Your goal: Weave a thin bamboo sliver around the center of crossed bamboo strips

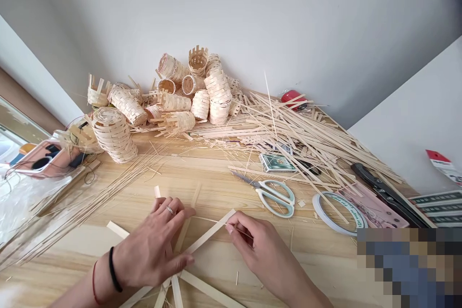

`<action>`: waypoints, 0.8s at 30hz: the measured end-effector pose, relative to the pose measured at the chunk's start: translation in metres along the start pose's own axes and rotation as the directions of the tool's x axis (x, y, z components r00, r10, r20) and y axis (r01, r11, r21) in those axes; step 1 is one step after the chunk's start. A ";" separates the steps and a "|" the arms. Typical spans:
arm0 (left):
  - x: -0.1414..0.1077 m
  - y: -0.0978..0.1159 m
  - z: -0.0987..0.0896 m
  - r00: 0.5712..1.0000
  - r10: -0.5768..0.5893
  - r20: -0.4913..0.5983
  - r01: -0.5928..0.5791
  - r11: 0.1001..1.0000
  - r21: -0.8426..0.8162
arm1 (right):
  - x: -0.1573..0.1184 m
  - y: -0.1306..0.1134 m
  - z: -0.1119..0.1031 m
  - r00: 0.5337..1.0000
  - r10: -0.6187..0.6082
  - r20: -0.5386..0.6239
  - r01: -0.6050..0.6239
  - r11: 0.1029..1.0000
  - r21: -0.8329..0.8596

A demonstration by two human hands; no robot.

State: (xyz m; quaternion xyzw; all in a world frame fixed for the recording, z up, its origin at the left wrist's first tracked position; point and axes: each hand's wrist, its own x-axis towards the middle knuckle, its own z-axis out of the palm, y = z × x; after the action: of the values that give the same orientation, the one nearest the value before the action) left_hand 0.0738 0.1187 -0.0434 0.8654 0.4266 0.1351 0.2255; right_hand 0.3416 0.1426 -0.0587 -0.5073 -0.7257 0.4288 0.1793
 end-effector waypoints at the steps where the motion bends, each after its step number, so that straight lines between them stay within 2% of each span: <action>1: -0.002 -0.001 -0.002 1.000 0.007 0.031 -0.006 0.999 -0.040 | 0.000 0.001 0.000 1.000 -0.002 -0.004 0.002 1.000 0.001; 5: -0.007 -0.008 -0.009 0.994 -0.001 0.108 0.024 0.978 -0.205 | 0.000 0.003 0.001 1.000 0.003 -0.008 -0.003 1.000 -0.001; 11: -0.010 -0.017 -0.008 0.996 -0.038 0.082 0.059 0.964 -0.258 | 0.000 0.004 0.001 1.000 -0.001 -0.001 0.001 1.000 0.008; 16: -0.013 -0.020 -0.012 0.994 -0.037 0.098 0.060 0.967 -0.248 | 0.000 0.003 0.001 1.000 -0.007 -0.008 0.007 1.000 0.012; 20: -0.018 -0.021 -0.022 0.980 -0.040 0.192 0.083 0.972 -0.220 | -0.001 0.002 0.000 1.000 -0.019 -0.017 0.019 1.000 -0.001; 24: -0.023 -0.023 -0.021 0.967 -0.044 0.252 0.093 0.978 -0.188 | -0.001 0.002 0.000 0.999 -0.026 -0.029 0.026 1.000 -0.002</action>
State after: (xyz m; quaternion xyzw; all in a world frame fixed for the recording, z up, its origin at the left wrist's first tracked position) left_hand 0.0359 0.1187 -0.0372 0.8333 0.4096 0.0602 0.3663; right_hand 0.3434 0.1416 -0.0598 -0.5041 -0.7300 0.4183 0.1948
